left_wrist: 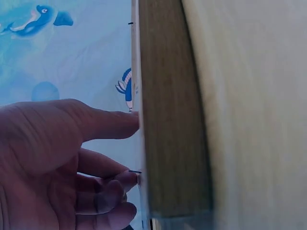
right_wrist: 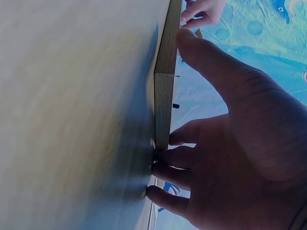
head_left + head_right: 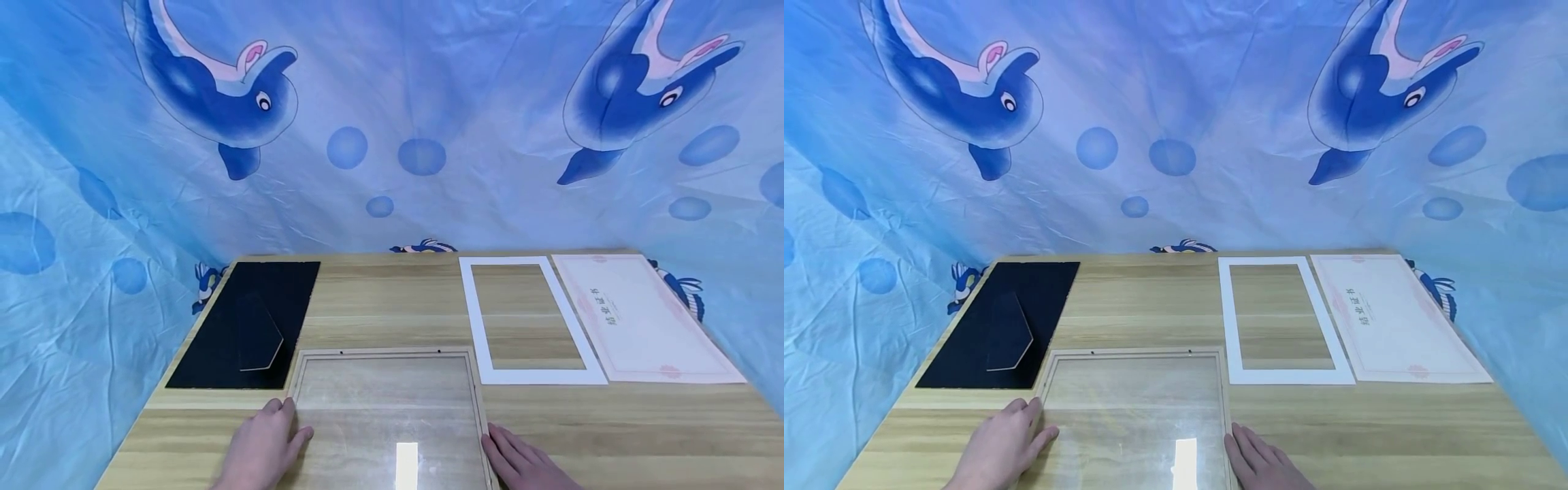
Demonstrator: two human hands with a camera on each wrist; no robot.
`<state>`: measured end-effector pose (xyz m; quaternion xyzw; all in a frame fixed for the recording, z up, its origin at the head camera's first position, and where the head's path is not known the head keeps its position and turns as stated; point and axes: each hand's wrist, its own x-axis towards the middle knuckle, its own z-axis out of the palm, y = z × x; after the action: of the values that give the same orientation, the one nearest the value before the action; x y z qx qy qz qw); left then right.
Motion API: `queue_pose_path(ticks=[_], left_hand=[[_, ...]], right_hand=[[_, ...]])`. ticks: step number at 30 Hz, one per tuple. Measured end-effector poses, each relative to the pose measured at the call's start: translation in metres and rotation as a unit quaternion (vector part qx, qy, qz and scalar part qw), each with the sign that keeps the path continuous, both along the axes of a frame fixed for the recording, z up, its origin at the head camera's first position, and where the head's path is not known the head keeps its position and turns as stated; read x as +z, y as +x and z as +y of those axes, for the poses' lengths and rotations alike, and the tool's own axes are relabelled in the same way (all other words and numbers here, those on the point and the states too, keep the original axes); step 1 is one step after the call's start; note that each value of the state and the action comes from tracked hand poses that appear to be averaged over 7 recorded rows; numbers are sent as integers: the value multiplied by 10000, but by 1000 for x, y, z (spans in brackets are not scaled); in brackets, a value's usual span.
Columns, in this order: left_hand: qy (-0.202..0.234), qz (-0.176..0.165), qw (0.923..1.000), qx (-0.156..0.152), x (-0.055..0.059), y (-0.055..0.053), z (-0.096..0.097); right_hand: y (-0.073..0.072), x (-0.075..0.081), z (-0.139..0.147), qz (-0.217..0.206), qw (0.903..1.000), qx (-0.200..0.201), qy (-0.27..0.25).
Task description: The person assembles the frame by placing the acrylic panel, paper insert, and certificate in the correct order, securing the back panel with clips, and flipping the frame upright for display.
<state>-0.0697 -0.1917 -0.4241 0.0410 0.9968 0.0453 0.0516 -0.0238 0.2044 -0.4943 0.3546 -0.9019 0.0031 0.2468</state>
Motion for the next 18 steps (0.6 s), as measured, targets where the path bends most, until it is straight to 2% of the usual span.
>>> queue_pose_path(ticks=[3,7,11,15,18], left_hand=[[-159,-2,9999,-30,0,2,1],[-367,220,9990,-148,-2,7,3],[-577,399,9965,-444,-4,9,7],[-542,483,9950,-689,-4,8,9],[-388,482,9958,-678,-4,8,9]], right_hand=[[0,2,-1,-68,10000,24,35],[1,5,-1,-239,9997,58,27],[2,7,-1,-419,9991,59,43],[5,12,-2,-677,9977,-29,56],[10,17,-4,-1060,9942,-153,78]])
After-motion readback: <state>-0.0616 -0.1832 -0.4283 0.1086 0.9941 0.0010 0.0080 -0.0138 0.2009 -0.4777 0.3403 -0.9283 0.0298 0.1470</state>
